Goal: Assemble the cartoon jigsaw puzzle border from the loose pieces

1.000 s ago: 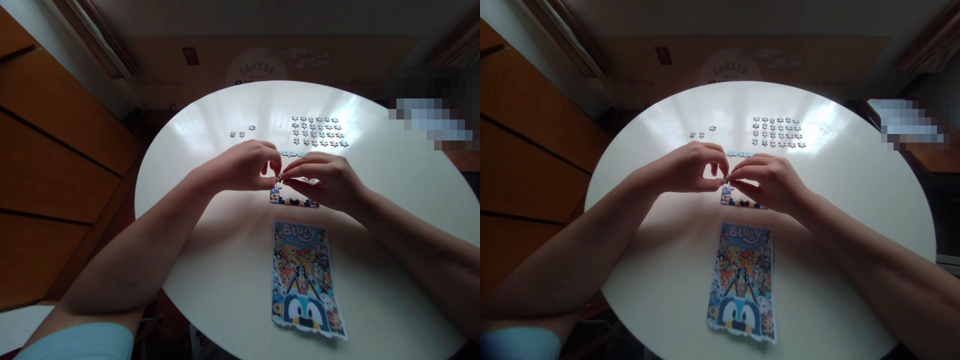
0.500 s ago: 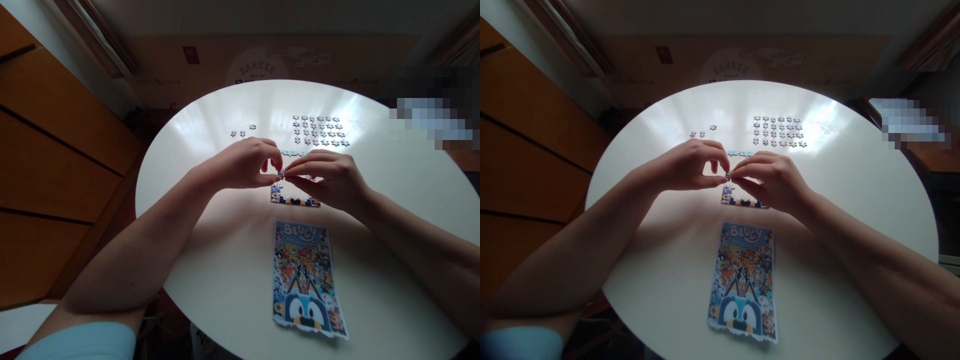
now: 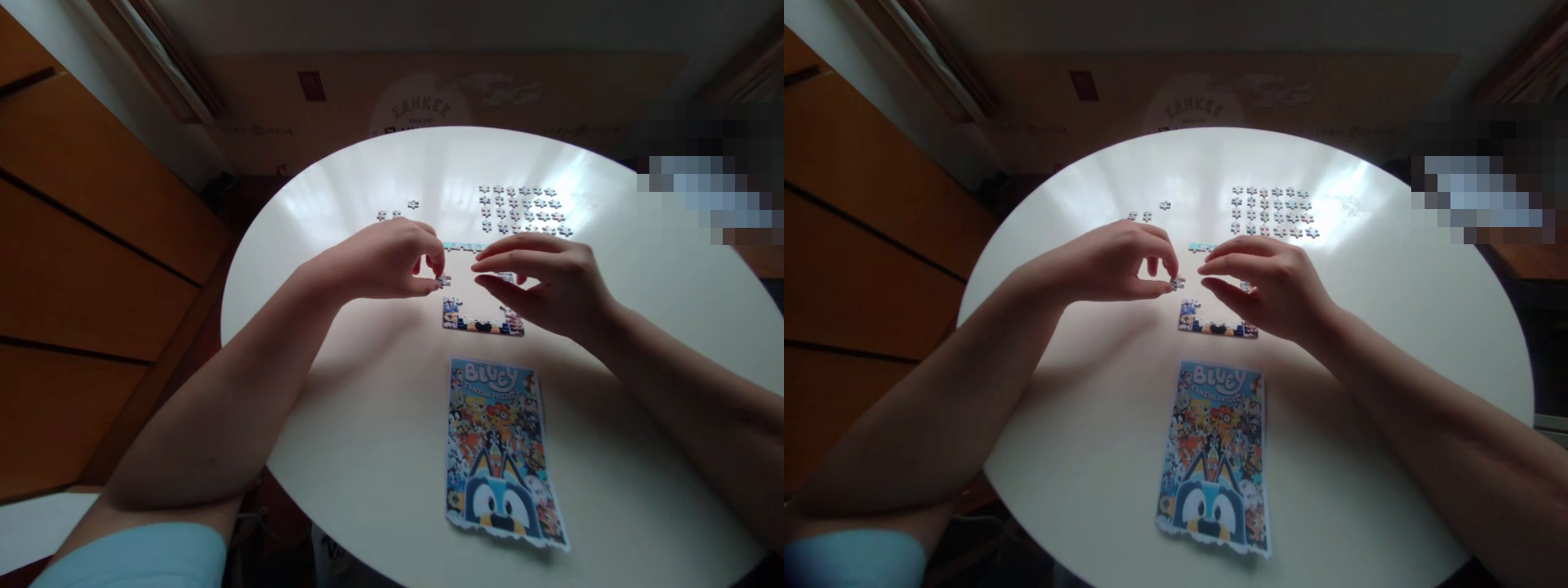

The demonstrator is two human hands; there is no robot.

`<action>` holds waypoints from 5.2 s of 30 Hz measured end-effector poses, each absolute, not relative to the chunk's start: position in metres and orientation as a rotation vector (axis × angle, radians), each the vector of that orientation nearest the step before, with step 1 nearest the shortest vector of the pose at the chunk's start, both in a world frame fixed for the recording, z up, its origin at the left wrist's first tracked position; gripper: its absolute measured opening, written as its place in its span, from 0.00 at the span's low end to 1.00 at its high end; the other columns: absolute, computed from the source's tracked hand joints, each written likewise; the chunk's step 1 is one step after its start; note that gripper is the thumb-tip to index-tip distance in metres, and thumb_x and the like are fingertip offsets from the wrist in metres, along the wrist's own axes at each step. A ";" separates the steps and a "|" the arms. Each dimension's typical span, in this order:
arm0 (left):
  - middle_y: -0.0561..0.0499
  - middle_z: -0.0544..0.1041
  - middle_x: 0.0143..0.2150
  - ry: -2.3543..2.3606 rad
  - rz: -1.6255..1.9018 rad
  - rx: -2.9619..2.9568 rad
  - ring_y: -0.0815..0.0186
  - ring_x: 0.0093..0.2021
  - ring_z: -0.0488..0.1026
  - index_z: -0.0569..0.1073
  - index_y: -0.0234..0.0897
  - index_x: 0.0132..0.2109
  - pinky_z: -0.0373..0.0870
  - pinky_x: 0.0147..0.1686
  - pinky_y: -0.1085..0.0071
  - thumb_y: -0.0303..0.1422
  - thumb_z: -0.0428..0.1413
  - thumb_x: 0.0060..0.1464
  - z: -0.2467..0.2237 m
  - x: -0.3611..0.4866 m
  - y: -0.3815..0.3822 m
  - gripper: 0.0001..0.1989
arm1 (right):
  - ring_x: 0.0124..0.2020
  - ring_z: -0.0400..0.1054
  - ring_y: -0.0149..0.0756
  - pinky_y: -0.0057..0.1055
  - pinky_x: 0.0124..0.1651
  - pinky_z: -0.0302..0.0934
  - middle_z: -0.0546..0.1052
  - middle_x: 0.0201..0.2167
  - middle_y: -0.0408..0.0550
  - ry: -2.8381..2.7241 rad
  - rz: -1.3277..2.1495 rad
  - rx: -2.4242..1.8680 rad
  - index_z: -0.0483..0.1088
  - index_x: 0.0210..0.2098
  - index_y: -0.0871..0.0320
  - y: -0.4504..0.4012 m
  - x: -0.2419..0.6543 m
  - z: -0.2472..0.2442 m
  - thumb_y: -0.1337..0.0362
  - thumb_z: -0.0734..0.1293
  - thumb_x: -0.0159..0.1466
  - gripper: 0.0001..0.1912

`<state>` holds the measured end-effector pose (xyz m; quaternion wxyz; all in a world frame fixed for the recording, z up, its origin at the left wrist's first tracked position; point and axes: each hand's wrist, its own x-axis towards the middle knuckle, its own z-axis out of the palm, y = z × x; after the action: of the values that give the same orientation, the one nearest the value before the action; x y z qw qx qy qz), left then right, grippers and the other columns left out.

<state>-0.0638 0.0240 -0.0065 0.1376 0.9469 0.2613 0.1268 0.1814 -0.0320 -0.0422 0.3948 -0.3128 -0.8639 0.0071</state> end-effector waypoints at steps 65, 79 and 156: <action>0.52 0.65 0.22 1.128 0.681 2.695 0.65 0.27 0.66 0.67 0.38 0.24 0.62 0.34 0.67 0.36 0.50 0.61 -0.013 -0.076 0.047 0.16 | 0.24 0.69 0.33 0.35 0.26 0.64 0.80 0.29 0.42 -2.015 0.080 -1.033 0.79 0.34 0.51 -0.025 0.209 -0.039 0.67 0.72 0.61 0.04; 0.50 0.70 0.26 1.095 1.296 2.568 0.62 0.31 0.70 0.65 0.40 0.26 0.64 0.34 0.65 0.24 0.47 0.55 -0.018 -0.075 0.052 0.12 | 0.34 0.77 0.39 0.38 0.36 0.69 0.80 0.29 0.48 -1.927 0.126 -0.974 0.74 0.20 0.53 -0.027 0.208 -0.039 0.61 0.61 0.71 0.24; 0.50 0.78 0.36 0.975 -0.111 2.504 0.65 0.34 0.72 0.79 0.40 0.35 0.62 0.28 0.69 0.33 0.60 0.50 -0.005 -0.083 0.030 0.05 | 0.25 0.73 0.35 0.34 0.26 0.65 0.77 0.24 0.46 -1.980 0.359 -0.982 0.72 0.20 0.54 -0.026 0.199 -0.046 0.67 0.61 0.68 0.20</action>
<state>-0.0827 0.0296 -0.0051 0.2244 0.9073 0.3533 -0.0401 0.1992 -0.0255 -0.0458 0.4359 -0.3947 -0.7959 0.1443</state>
